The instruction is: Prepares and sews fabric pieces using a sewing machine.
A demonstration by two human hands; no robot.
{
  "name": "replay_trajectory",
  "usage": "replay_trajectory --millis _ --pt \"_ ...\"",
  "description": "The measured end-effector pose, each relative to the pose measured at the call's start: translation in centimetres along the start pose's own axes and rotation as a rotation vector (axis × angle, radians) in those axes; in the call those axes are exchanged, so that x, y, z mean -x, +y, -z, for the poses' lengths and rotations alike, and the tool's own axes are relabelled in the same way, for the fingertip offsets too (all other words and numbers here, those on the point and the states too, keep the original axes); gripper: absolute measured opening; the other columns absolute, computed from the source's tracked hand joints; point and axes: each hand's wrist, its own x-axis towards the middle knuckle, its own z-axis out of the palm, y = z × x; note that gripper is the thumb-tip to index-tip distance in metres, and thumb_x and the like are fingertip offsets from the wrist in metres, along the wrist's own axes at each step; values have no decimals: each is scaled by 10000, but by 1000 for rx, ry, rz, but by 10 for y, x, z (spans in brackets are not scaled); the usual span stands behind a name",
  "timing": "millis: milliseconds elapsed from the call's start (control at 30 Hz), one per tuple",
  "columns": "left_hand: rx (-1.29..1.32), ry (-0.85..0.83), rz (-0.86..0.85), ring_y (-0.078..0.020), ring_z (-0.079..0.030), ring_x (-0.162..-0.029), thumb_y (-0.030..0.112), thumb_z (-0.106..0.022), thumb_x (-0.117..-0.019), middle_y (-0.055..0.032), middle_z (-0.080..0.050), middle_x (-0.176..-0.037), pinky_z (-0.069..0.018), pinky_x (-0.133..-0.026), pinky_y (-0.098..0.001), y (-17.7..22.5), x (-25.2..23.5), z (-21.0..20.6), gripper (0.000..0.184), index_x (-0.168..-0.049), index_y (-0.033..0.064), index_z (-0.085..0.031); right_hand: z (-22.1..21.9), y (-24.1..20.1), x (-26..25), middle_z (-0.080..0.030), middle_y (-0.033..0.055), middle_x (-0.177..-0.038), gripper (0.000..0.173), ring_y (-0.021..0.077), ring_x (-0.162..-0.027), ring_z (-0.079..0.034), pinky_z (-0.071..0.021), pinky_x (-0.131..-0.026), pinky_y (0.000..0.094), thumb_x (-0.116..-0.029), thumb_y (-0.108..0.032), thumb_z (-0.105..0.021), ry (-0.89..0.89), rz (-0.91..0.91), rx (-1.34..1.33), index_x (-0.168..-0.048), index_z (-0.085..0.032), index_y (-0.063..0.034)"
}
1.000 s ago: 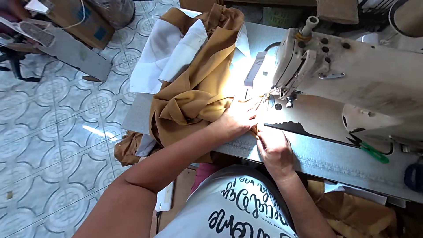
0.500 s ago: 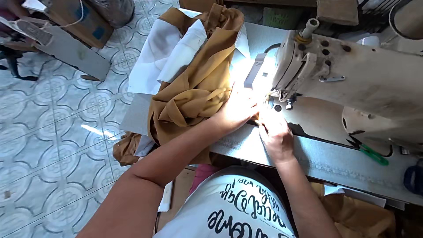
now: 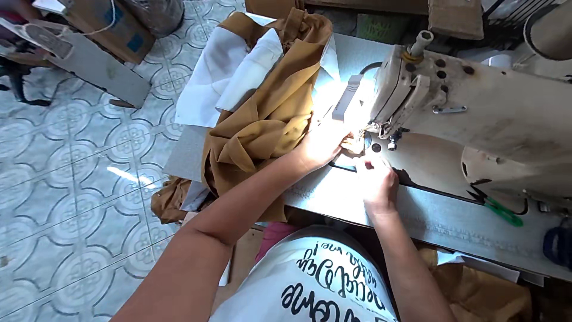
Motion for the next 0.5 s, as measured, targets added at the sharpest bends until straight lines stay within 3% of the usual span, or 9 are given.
replay_trajectory --millis 67,167,233,300,367,433,500 --pt "54 -55 85 -321 -632 -1184 116 -650 -910 -119 -699 -1179 -434 -1049 -571 3 -2 4 300 -1206 125 -697 -4 -6 1 -745 123 -958 134 269 -878 -728 -591 -779 468 -920 -166 -733 -4 -18 -45 -975 -768 -49" --pt "72 -75 108 -306 -615 -1220 171 -673 -920 -100 -685 -1248 -394 -1076 -580 5 0 3 361 -1280 138 -665 -11 -14 -9 -736 165 -1055 240 307 -950 -725 -582 -834 517 -897 -208 -786 1 -30 -152 -1041 -742 -21" --pt "69 -53 53 -302 -620 -1200 168 -742 -881 -94 -688 -1244 -410 -1049 -559 6 2 5 407 -1280 149 -665 -12 -14 -16 -717 139 -928 185 254 -768 -693 -576 -706 464 -939 -203 -744 -16 -69 -244 -991 -716 -28" --pt "25 18 -60 -306 -623 -1186 171 -741 -895 -95 -696 -1232 -421 -1026 -551 7 9 7 362 -1253 145 -695 -6 -14 -16 -683 59 -768 134 134 -593 -645 -560 -565 327 -982 -169 -679 -109 -169 -447 -964 -660 -37" --pt "1 102 -182 -317 -617 -1199 94 -654 -956 -97 -703 -1214 -415 -1051 -581 9 16 12 212 -1141 132 -750 7 -22 -7 -665 22 -718 76 40 -496 -574 -482 -454 174 -1027 -93 -600 -274 -461 -863 -988 -582 -31" --pt "-39 82 -245 -316 -596 -1269 31 -578 -985 -74 -696 -1285 -332 -1123 -648 10 24 17 250 -1102 152 -762 18 -27 9 -662 55 -732 54 52 -503 -570 -471 -450 170 -1033 -52 -568 -342 -719 -1121 -1074 -579 -17" --pt "-42 49 -292 -322 -604 -1280 -5 -572 -970 -63 -718 -1248 -325 -1123 -679 9 29 19 257 -1063 135 -766 18 -19 25 -693 73 -759 331 79 -549 -647 -547 -505 203 -941 74 -620 -282 -569 -963 -1251 -537 -4"
